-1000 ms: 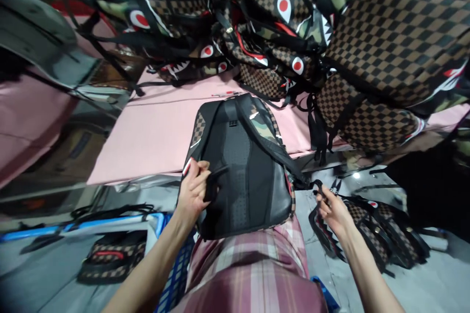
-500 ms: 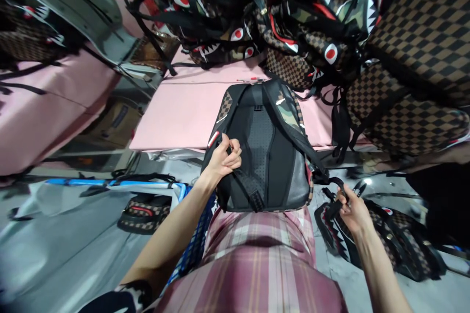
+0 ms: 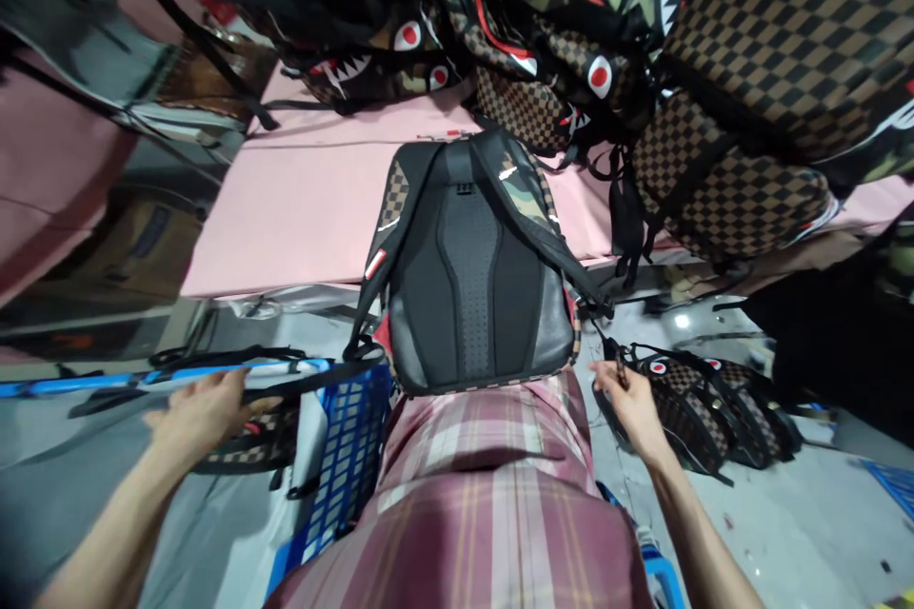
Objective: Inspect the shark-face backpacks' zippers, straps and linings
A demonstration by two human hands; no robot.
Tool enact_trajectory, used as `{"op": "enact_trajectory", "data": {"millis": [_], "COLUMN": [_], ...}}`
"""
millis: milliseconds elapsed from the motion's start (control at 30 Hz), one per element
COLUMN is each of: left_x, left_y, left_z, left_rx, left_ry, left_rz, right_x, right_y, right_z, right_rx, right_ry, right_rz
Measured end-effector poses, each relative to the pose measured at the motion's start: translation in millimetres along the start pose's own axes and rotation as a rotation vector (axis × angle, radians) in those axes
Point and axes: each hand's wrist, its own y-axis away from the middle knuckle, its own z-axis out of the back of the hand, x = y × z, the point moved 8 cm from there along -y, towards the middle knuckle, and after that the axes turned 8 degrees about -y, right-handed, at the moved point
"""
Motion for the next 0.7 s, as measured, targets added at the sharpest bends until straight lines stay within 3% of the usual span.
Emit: {"op": "enact_trajectory", "data": {"millis": [67,133,167,233,333,500,600,700], "left_x": [-28.4,-76.7,-106.6,-143.4,-168.7,-226.6,-271.3,-302.0], "left_y": [14.6,33.7,45.3,58.7,55.2,31.0,26.2,27.3], "left_z": [-23.1,-45.4,-55.3,-62.2,-55.6,-53.8,-56.1,-57.5], "left_rx": [0.014,0.018,0.021,-0.071,-0.207,-0.168,-0.230,-0.305], "left_ry": [0.017,0.077,0.045,-0.056,-0.205,-0.233,-0.116,-0.024], "left_rz": [-0.114,-0.260,-0.414,-0.544,-0.656,-1.031,-1.123,-1.082], "right_x": [-1.4,-0.6,0.7,4.3,13.2,34.6,43.6,49.8], "right_y": [14.2,26.7,30.6,33.3,22.3,-12.6,-7.4,12.3], "right_z": [-35.9,-63.2,-70.6,-75.5,-64.8,-40.0,-56.0,-90.6], "right_rx": [0.172,0.276,0.288,0.273,0.208,-0.036,-0.128,-0.107], "right_ry": [-0.148,-0.307,-0.366,-0.467,-0.581,-0.501,-0.394,-0.253], "right_rz": [-0.067,-0.120,-0.130,-0.136,-0.124,0.045,0.148,0.252]}}
